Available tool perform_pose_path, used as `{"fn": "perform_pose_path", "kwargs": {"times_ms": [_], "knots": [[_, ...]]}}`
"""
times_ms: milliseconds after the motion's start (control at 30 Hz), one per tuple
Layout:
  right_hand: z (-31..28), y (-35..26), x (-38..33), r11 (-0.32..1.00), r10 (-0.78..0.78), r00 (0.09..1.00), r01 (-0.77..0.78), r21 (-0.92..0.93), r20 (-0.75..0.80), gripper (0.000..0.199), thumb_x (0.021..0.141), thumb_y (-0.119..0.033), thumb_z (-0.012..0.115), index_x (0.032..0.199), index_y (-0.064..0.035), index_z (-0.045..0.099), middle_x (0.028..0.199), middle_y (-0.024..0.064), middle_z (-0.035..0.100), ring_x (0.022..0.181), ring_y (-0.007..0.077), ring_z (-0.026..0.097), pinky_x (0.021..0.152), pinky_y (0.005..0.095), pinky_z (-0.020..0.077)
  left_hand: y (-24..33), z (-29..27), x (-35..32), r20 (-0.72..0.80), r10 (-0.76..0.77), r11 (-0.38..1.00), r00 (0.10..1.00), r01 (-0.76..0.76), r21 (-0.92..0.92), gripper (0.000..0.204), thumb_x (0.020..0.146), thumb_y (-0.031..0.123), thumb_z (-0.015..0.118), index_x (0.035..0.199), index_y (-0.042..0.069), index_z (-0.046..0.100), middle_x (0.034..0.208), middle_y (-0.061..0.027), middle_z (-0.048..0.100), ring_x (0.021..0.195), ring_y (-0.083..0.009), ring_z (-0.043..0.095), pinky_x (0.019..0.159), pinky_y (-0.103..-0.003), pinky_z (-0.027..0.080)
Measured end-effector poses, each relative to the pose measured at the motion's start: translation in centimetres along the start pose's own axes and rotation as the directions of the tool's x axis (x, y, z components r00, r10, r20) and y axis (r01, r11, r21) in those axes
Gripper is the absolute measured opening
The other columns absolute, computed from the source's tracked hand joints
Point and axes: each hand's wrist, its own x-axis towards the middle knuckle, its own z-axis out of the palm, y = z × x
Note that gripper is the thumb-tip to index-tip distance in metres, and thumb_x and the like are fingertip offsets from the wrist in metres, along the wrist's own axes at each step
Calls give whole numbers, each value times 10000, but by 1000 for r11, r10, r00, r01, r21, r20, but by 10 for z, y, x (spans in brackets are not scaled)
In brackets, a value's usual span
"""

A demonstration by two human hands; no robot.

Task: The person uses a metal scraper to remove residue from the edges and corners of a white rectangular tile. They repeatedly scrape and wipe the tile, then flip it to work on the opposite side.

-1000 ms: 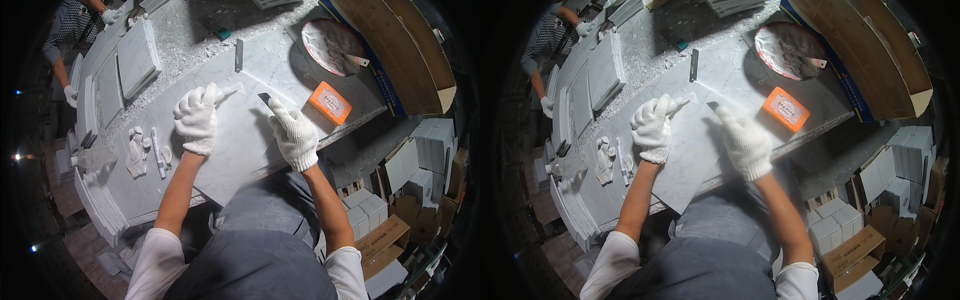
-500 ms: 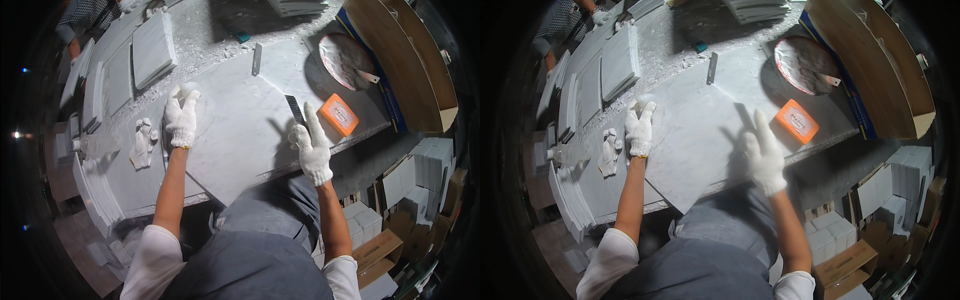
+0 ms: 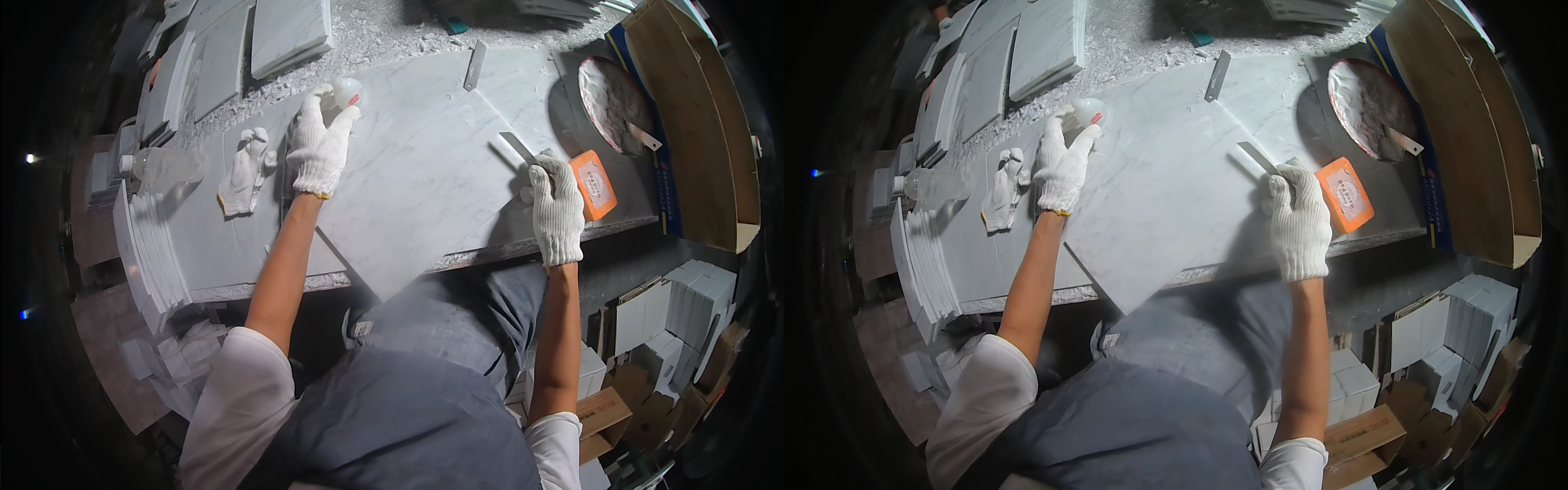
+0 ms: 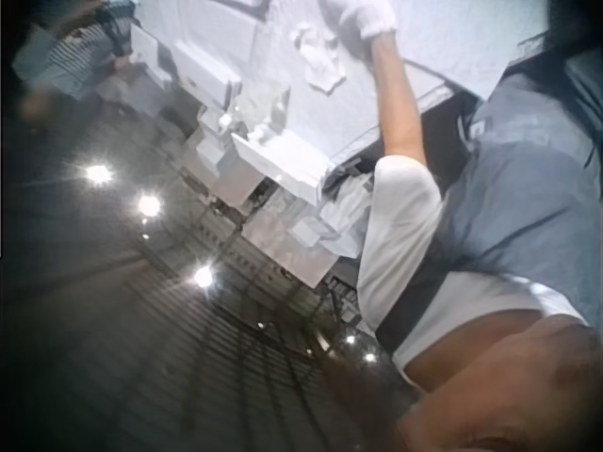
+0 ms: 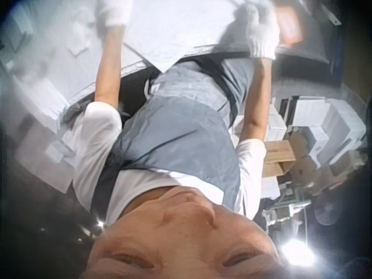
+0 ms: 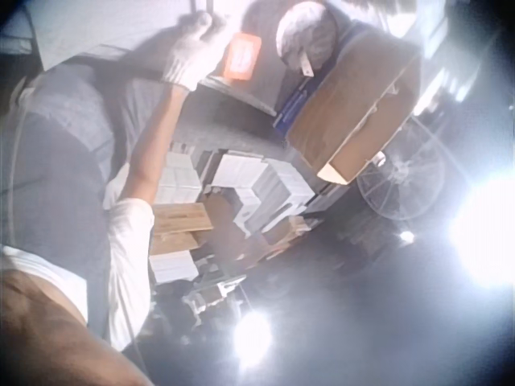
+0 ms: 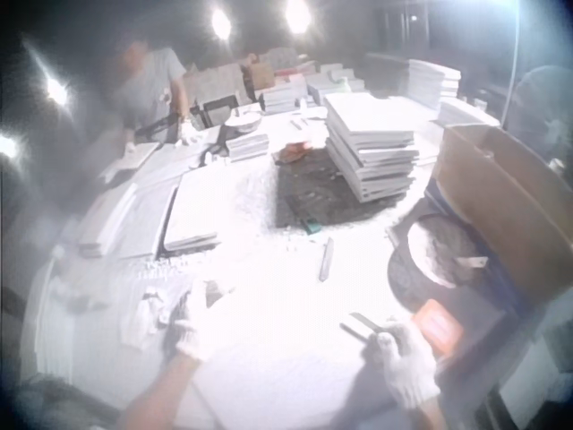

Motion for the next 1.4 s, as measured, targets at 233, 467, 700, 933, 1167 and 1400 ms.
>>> {"fn": "perform_pose_path", "kwargs": {"times_ms": [233,467,700,933,1167,1400], "knots": [[1,-8,-4,999,41,999,-41,-16,-5,199,1053,-197,667,1192,-57,692,925,25,716,694,86,662,645,271,542,12,-18,-54,-71,219,972,973,-212,100,621,828,244,861,1351,33,600,1327,-163,669,1258,-355,607,1094,-449,457],[-1,-8,-4,988,-11,1000,11,-157,-1,210,1046,-222,676,1187,-68,700,934,53,716,698,109,679,677,279,550,8,-14,-91,161,573,789,803,-594,156,502,846,119,814,1315,55,648,1284,-125,684,1215,-334,618,1072,-441,475],[-6,8,-12,951,-172,985,162,-264,-16,233,1033,-227,694,1188,-54,706,1048,114,740,973,201,713,869,326,559,8,-11,-98,206,593,766,779,-624,156,494,816,114,810,1285,98,656,1262,-80,675,1226,-328,593,1107,-465,442],[-25,24,-71,986,-19,998,9,-168,-55,267,1026,-253,708,1187,-42,723,1097,119,759,1014,196,727,930,329,558,7,-9,-99,218,655,719,723,-685,112,466,819,142,836,1254,78,681,1227,-81,699,1216,-336,613,1082,-469,463],[-36,20,-98,981,103,993,-93,168,-51,229,1043,-153,672,1215,-2,664,966,62,729,643,55,625,556,196,493,28,3,-88,276,734,644,621,-765,8,531,839,308,840,1285,80,664,1268,-101,679,1252,-353,595,1137,-485,435],[-54,22,-30,963,176,984,-166,212,-26,361,1045,-247,680,1315,-8,665,988,53,731,725,99,691,575,231,540,57,45,-88,440,686,601,580,-792,107,676,883,583,711,1363,113,631,1442,-164,572,1396,-360,466,1186,-509,355]]}}
